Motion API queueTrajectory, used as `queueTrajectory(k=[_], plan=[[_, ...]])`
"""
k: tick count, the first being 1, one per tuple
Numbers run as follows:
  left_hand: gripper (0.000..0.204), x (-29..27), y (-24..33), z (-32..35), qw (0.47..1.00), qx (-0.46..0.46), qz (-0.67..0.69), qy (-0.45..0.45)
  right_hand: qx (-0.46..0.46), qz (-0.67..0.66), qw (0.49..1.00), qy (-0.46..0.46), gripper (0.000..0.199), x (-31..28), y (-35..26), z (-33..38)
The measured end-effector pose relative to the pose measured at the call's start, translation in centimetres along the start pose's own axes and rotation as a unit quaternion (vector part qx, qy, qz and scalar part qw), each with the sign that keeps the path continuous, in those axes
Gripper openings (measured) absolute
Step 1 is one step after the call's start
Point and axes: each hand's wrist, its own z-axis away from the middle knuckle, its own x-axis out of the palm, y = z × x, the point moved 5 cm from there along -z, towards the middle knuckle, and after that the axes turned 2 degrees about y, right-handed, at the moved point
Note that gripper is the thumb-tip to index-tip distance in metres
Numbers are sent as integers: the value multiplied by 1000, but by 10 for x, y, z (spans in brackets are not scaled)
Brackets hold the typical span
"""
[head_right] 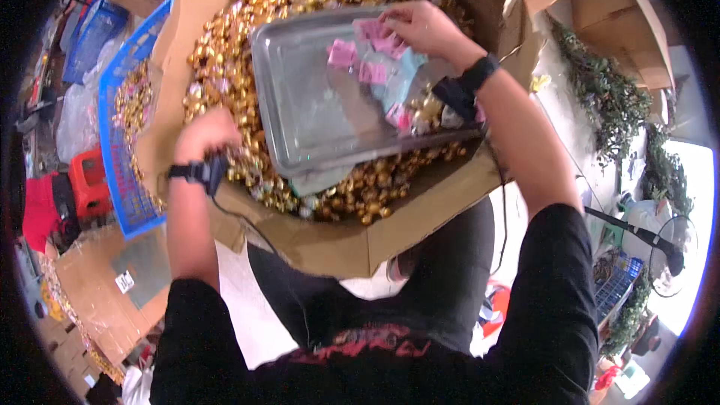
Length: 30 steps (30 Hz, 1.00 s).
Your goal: Sorting and packing small plastic toy figurines from a large box onto a metal tray.
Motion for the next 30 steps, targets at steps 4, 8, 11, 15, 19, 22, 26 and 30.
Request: queueTrajectory(k=[4, 8, 11, 15, 19, 22, 26, 30], plan=[[29, -8, -22, -9, 995, 57, 74, 20, -138, 249, 959, -2, 23, 27, -21, -2], [27, -11, -4, -17, 978, 88, 180, 66, -277, 264, 922, -55, 21, 55, -36, -28], [28, -9, 2, -44, 971, 94, 217, 45, -297, 85, 951, 19, 21, 100, -19, -54], [32, -5, 8, -60, 969, 91, 219, 76, -232, -45, 971, 33, 21, 146, 43, -48], [31, 1, 1, -64, 952, 109, 283, 41, -178, -118, 976, 42, 21, 138, 47, -63], [22, -8, -9, -60, 906, 127, 397, 67, -153, -146, 977, -26, 20, 137, 36, -63], [24, -51, 10, -41, 769, 193, 527, 305, -155, -146, 976, -38, 22, 128, 24, -56], [30, -96, 72, 18, 747, 288, 512, 311, -144, -171, 974, -37, 18, 107, -13, -30]])
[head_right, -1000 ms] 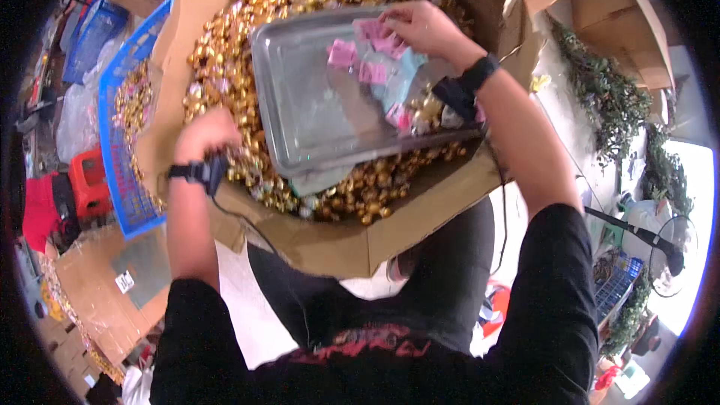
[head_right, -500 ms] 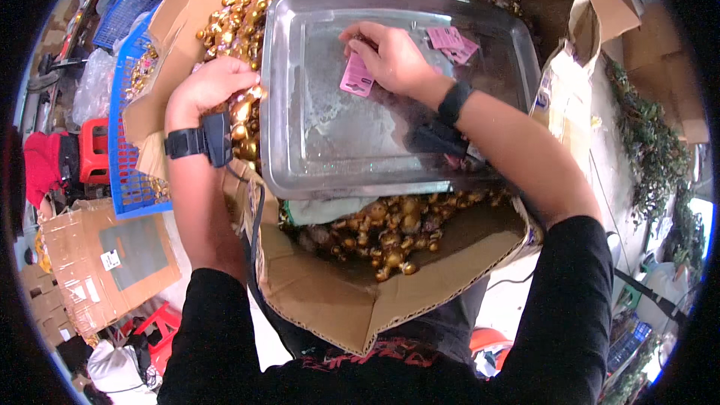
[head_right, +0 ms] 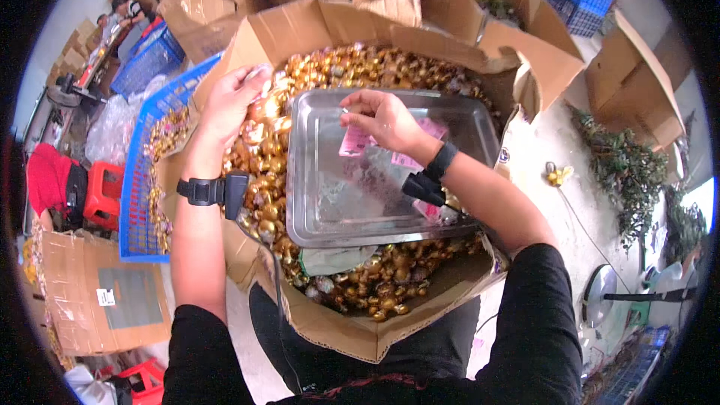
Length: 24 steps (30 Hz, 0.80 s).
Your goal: Sorting and packing small plastic toy figurines from a large box onto a metal tray.
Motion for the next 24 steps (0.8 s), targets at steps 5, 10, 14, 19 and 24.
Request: queueTrajectory(k=[5, 10, 14, 19, 24], plan=[[42, 61, 56, -2, 994, 75, -46, -57, -99, -36, 993, 58, 14, -12, -79, 31], [53, 92, 22, 45, 970, 120, -206, -48, -185, 202, 957, 91, 19, -24, -115, 50], [52, 91, 12, 66, 970, 116, -171, -130, -271, 363, 891, -21, 17, -13, -106, 54], [53, 82, 12, 74, 950, 159, -227, -143, -235, 344, 903, -103, 18, 2, -86, 47], [56, 84, 10, 67, 950, 136, -247, -138, -233, 362, 898, -93, 17, -5, -84, 46]])
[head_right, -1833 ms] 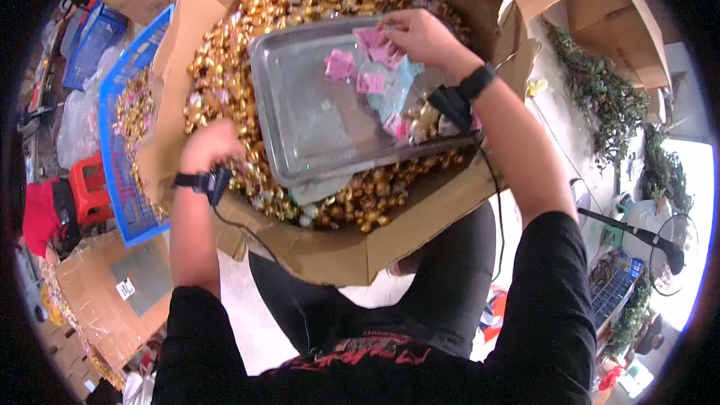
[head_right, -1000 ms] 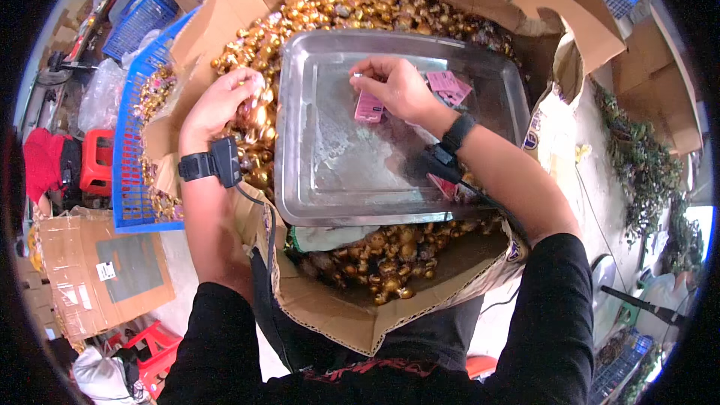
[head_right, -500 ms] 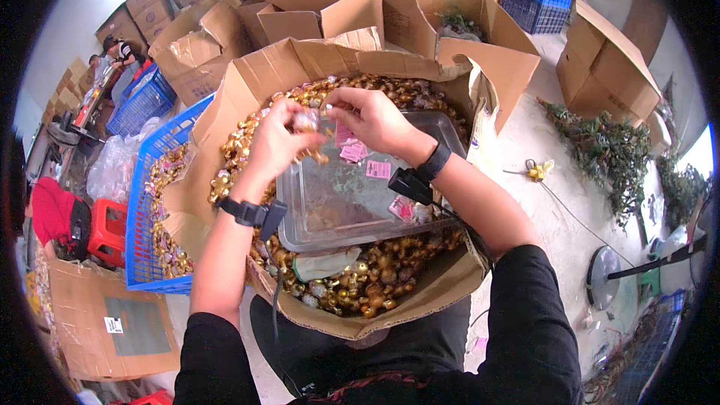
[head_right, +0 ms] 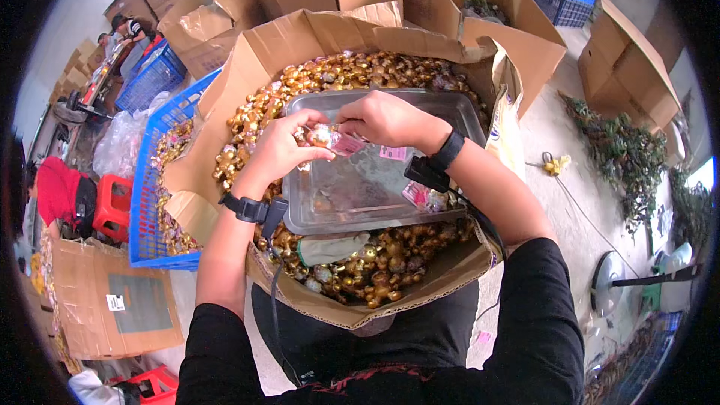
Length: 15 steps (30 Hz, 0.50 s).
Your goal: Sorting and packing small plastic toy figurines from a large box onto a metal tray.
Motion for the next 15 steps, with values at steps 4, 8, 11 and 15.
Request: queueTrajectory(k=[4, 8, 11, 15], plan=[[56, 0, -5, -3, 1000, 15, 1, 10, -4, -7, 1000, 2, 16, -2, -1, 0], [52, -1, 0, -2, 999, -2, -49, -13, -7, 26, 1000, -8, 16, -2, 3, 0], [51, -2, -3, -1, 999, 13, -30, 3, -3, 10, 1000, 10, 16, -1, 2, -1], [50, -1, -3, 0, 997, 66, -38, 27, 6, -11, 1000, -4, 16, 6, 1, -2]])
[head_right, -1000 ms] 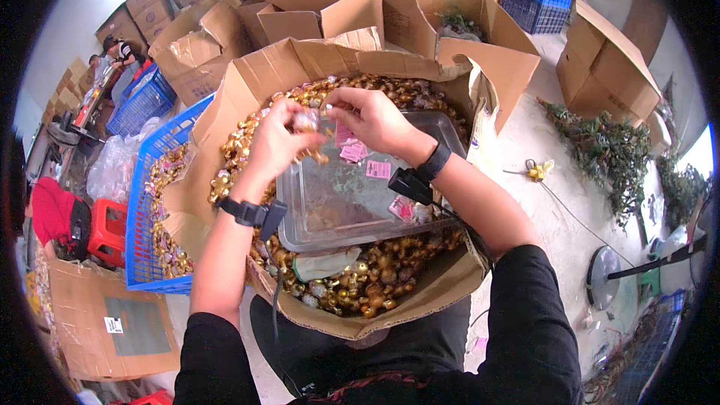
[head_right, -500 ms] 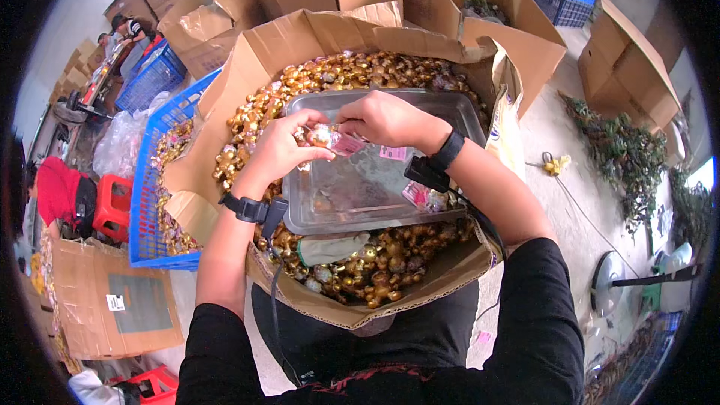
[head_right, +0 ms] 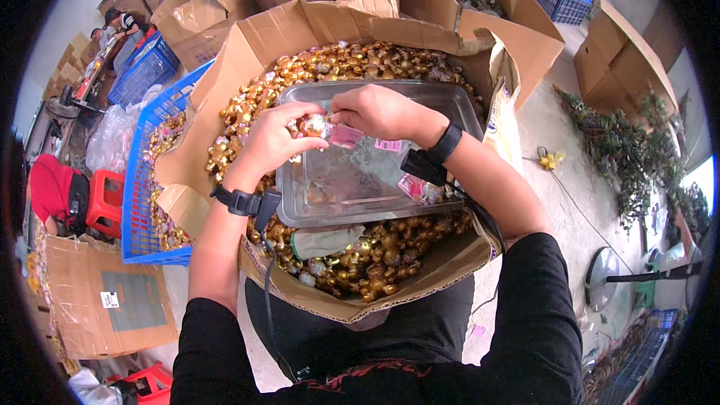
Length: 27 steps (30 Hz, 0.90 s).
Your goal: Sorting and packing small plastic toy figurines from a large box onto a metal tray.
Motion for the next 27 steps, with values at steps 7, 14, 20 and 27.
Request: queueTrajectory(k=[7, 14, 20, 27], plan=[[45, 5, 0, -1, 998, 50, -15, -46, -37, -11, 999, -8, 17, 1, -8, 1], [37, 11, 11, 1, 987, 114, -110, -31, -41, 17, 998, -32, 15, 6, -6, 4], [34, 13, 15, 9, 977, 123, -173, -37, -27, 13, 998, -61, 13, 11, -10, 4], [43, 22, 18, 12, 973, 102, -207, -11, -17, -11, 998, -65, 14, 20, 0, 4]])
